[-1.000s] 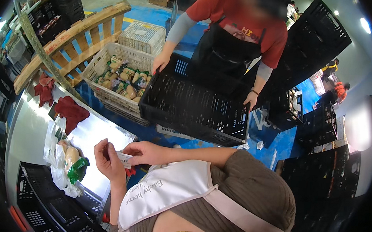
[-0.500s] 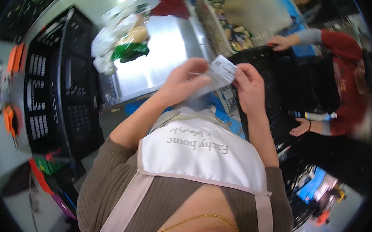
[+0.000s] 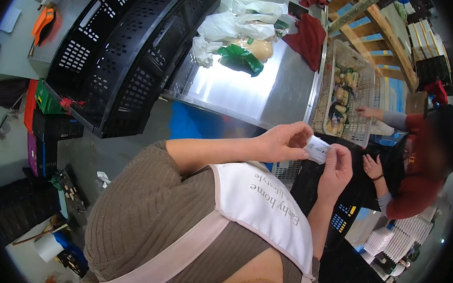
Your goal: The person places individually wrapped food items into a black plastic crate while holding a printed list. They then lift the filled crate and stack it with others before retrieving an empty crate to continue the process.
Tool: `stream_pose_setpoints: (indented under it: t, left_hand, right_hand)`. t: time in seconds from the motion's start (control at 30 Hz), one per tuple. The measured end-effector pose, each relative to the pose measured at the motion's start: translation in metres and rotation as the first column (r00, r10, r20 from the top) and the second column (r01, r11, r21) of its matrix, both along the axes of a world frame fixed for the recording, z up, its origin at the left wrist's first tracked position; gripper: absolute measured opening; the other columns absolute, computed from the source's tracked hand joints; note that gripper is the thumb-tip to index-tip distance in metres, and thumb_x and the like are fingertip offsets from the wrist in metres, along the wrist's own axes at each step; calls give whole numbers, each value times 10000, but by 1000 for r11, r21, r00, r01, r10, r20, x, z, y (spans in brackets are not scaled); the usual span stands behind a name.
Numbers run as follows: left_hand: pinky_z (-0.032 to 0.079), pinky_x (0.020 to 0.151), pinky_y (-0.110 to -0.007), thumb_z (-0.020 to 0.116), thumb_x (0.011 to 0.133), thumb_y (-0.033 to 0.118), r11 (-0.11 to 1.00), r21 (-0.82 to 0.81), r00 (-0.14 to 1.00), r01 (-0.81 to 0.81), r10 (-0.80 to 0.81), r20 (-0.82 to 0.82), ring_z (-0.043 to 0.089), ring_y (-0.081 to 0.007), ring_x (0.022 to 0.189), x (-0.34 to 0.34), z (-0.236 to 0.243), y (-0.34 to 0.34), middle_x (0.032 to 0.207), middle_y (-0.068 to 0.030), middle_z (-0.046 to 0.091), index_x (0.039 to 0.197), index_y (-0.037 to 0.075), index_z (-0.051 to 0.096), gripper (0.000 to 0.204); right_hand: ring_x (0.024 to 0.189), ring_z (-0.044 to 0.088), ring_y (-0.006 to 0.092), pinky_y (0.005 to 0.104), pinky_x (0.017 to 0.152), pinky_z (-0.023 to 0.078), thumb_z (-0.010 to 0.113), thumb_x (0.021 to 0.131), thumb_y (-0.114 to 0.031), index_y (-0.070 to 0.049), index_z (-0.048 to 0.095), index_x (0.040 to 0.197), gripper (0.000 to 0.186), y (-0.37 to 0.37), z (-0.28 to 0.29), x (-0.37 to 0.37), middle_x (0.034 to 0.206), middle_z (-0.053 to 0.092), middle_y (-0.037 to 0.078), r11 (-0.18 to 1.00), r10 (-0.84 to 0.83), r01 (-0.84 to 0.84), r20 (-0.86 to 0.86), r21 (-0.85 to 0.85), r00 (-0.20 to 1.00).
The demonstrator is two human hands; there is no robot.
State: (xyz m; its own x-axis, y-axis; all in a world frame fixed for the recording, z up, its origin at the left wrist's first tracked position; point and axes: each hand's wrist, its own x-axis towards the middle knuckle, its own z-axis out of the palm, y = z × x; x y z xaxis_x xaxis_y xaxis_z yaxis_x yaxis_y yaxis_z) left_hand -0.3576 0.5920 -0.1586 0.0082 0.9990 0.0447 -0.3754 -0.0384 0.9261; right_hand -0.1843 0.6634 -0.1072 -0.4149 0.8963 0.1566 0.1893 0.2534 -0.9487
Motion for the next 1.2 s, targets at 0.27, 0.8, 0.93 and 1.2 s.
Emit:
stream_pose_setpoints:
  t: [0.27, 0.8, 0.93, 1.2]
  left_hand:
    - [454, 876, -293, 503, 896, -18, 997, -63, 998, 34, -31, 51, 561, -133, 992, -36, 5, -6, 1055, -96, 603, 1428, 87, 279, 587]
    - [483, 873, -292, 501, 902, 7, 957, -261, 989, -128, 142, 37, 588, -144, 999, -53, -12, -6, 1086, -96, 599, 1258, 21, 463, 359]
    - [486, 871, -295, 504, 904, 11, 963, -233, 986, -132, 152, 70, 588, -144, 996, -48, -29, -11, 1094, -97, 598, 1247, 21, 473, 345]
    - [466, 841, -280, 524, 864, -4, 983, -169, 996, -71, 78, 31, 554, -113, 974, -34, -37, -12, 1025, -48, 575, 1180, 41, 503, 320]
  right_hand:
    - [764, 524, 168, 296, 693, 450, 661, 814, -105, 17, 583, 1015, 247, -16, 134, 7, 901, 545, 81, 835, 215, -275, 176, 477, 961]
    - [727, 502, 159, 290, 663, 434, 589, 859, -167, -16, 547, 953, 183, -31, 176, 3, 855, 517, 58, 340, 410, -156, 4, 927, 912]
    - [718, 497, 157, 288, 655, 430, 571, 870, -183, -24, 538, 938, 175, -25, 171, 0, 844, 510, 53, 326, 463, -153, -17, 933, 886]
    - [699, 486, 152, 286, 640, 422, 536, 893, -214, -41, 520, 908, 174, -26, 167, -10, 821, 496, 41, 321, 486, -123, -52, 939, 872]
